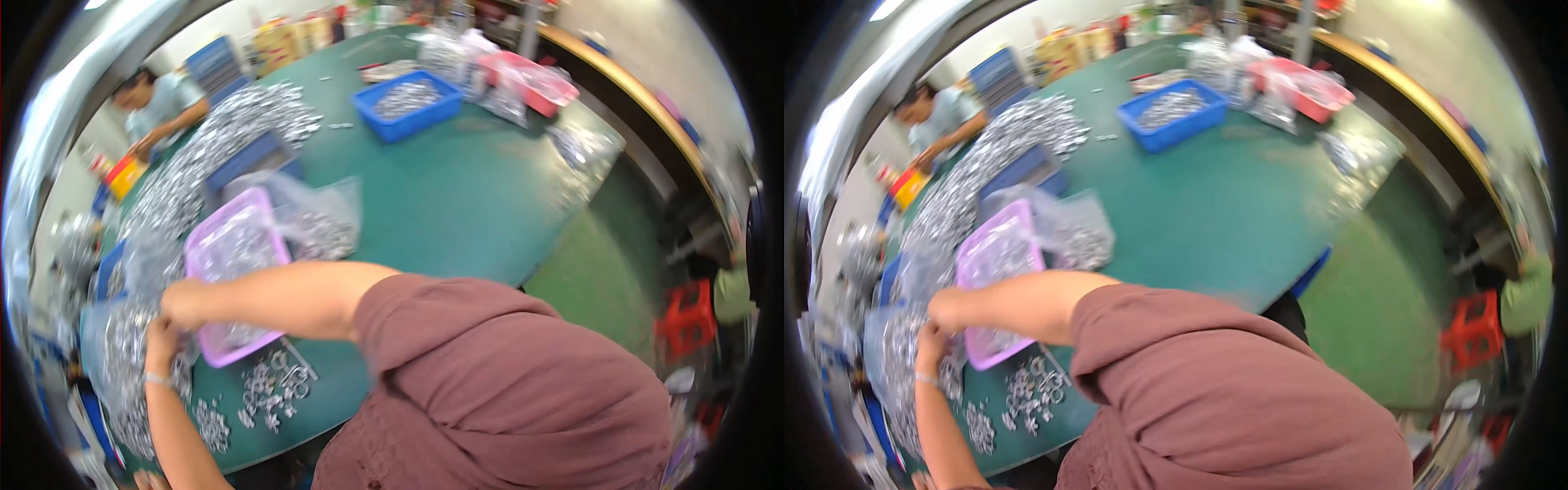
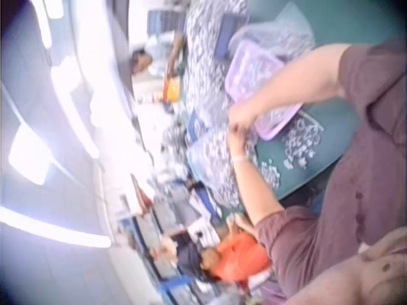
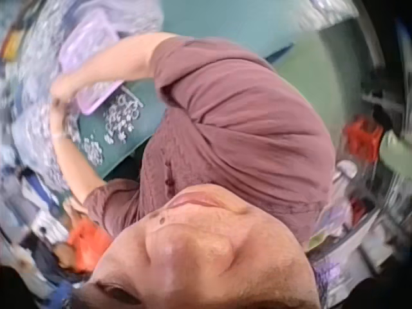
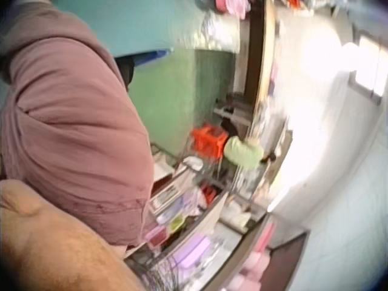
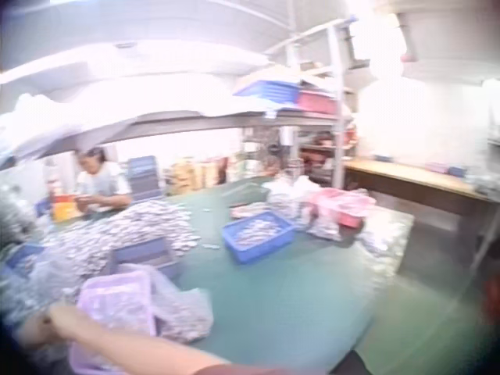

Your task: The person picks up small metal pieces from a pile, fits them together by hand, and places them into plastic bags.

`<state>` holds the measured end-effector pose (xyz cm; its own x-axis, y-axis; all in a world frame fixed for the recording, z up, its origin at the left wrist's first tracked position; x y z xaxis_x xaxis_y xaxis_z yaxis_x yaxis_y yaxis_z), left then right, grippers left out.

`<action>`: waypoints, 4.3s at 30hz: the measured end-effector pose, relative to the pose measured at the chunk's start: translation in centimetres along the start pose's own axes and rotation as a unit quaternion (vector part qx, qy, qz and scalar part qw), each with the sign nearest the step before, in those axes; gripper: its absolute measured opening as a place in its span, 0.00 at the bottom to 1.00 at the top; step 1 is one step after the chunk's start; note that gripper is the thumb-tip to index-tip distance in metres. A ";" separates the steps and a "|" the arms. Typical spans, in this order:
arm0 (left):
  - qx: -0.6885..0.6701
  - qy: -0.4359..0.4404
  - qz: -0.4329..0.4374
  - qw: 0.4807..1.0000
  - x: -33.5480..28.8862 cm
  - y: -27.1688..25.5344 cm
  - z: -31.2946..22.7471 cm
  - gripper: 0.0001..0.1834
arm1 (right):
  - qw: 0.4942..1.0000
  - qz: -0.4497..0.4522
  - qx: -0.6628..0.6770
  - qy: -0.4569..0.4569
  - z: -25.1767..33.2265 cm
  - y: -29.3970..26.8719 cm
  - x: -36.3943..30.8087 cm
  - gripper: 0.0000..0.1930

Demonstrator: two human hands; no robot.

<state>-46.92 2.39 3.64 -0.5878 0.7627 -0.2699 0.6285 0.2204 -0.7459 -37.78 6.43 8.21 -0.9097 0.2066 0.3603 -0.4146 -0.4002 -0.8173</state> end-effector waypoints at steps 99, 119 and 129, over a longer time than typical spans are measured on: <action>-0.389 0.155 -0.226 0.880 -24.6 8.8 -14.8 0.05 | 0.844 -0.226 0.429 0.230 -21.5 -21.1 -51.7 0.22; -0.256 0.157 -0.414 0.859 -28.8 0.1 -11.3 0.25 | 0.689 -0.321 0.550 0.346 -18.4 -15.0 -48.8 0.10; -0.554 -0.149 0.254 0.779 -23.2 33.5 -18.5 0.30 | 0.522 -0.348 0.763 0.158 -12.7 -14.4 -44.6 0.13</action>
<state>-2.82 3.28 -3.78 -0.1087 0.7843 -0.6108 0.7749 0.4518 0.4421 9.05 14.34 -1.76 -0.5756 0.8166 0.0426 -0.3979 -0.3252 0.8578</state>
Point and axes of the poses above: each hand's wrist, its own x-axis towards the middle knuckle, its own y-axis out of the palm, z = x × y, the point moved 9 cm from there along x, towards the middle knuckle, and after that the axes turned 10 degrees about -y, right-handed, at the moved point
